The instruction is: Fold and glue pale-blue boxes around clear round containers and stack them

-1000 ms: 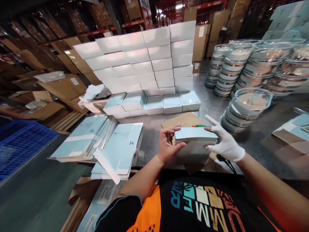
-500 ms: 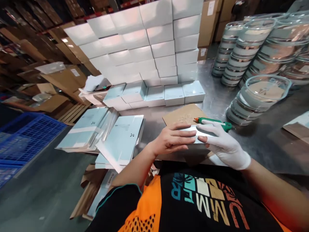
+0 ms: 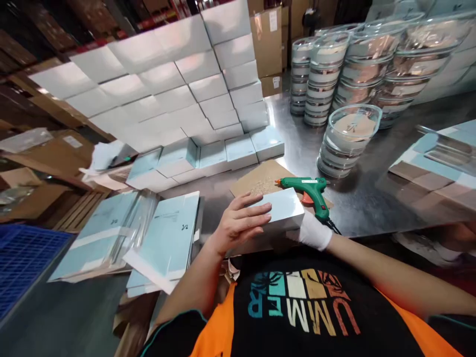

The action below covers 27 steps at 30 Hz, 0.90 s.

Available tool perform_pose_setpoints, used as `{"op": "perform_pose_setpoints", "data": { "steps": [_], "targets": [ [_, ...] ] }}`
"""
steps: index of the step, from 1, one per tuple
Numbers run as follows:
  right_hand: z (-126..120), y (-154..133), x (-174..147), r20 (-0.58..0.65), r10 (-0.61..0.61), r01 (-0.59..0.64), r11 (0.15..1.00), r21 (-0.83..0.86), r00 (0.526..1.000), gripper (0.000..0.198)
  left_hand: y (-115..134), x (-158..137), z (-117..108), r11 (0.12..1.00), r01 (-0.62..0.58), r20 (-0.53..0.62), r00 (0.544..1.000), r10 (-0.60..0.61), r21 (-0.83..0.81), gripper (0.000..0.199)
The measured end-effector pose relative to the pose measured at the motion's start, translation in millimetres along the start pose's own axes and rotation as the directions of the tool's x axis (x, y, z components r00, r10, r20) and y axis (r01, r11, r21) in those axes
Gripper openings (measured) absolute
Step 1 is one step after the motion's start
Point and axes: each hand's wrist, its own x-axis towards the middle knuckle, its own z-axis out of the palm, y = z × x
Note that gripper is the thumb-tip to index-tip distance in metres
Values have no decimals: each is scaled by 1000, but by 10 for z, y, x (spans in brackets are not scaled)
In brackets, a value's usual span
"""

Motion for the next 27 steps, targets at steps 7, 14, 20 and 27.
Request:
{"op": "perform_pose_setpoints", "data": {
  "steps": [7, 14, 20, 27],
  "targets": [
    [-107, -43, 123, -57, 66, -67, 998, -6, 996, 54, -91, -283, 640, 750, 409, -513, 552, -657, -520, 130],
    [-50, 9, 264, -27, 104, -101, 989, 111, 994, 69, -42, -317, 1030, 39, 334, 29, 195, -980, -942, 93],
    [70, 525, 127, 168, -77, 114, 968, -223, 983, 83, -713, 112, 384, 69, 293, -72, 1, -997, -954, 60],
    [94, 676, 82, 307, -133, 263, 862, -434, 942, 65, -1711, 552, -652, 75, 362, -180, -266, -947, -929, 38]
  ]
}}
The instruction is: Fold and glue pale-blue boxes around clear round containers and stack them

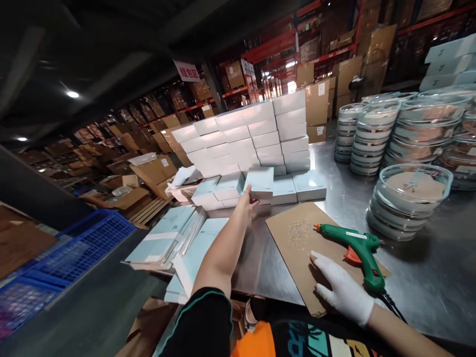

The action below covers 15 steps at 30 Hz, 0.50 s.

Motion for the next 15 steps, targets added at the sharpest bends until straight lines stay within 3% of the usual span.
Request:
{"op": "perform_pose_setpoints", "data": {
  "steps": [5, 9, 11, 13, 14, 15],
  "targets": [
    [-69, -62, 24, 58, -25, 28, 998, -58, 998, 59, 229, 107, -91, 996, 32, -67, 997, -27, 83, 43],
    [-69, -31, 14, 59, -18, 20, 999, -43, 998, 57, 115, -203, -240, 988, 6, -3, 1000, -6, 156, 38],
    [-55, -5, 14, 65, -12, 15, 999, -39, 998, 56, 22, -504, -317, 985, -44, 98, 995, 28, 170, 37],
    [-42, 20, 17, 64, -13, 15, 1000, -27, 998, 54, -74, -883, -410, 983, -96, 273, 961, 50, 157, 45],
    [-38, 31, 19, 65, -14, 16, 1000, -21, 998, 53, -116, -1088, -466, 983, -118, 376, 925, 56, 144, 53],
    [-38, 40, 21, 66, -14, 15, 1000, -16, 998, 52, -151, -1295, -528, 981, -159, 522, 849, 78, 112, 60]
  ]
}}
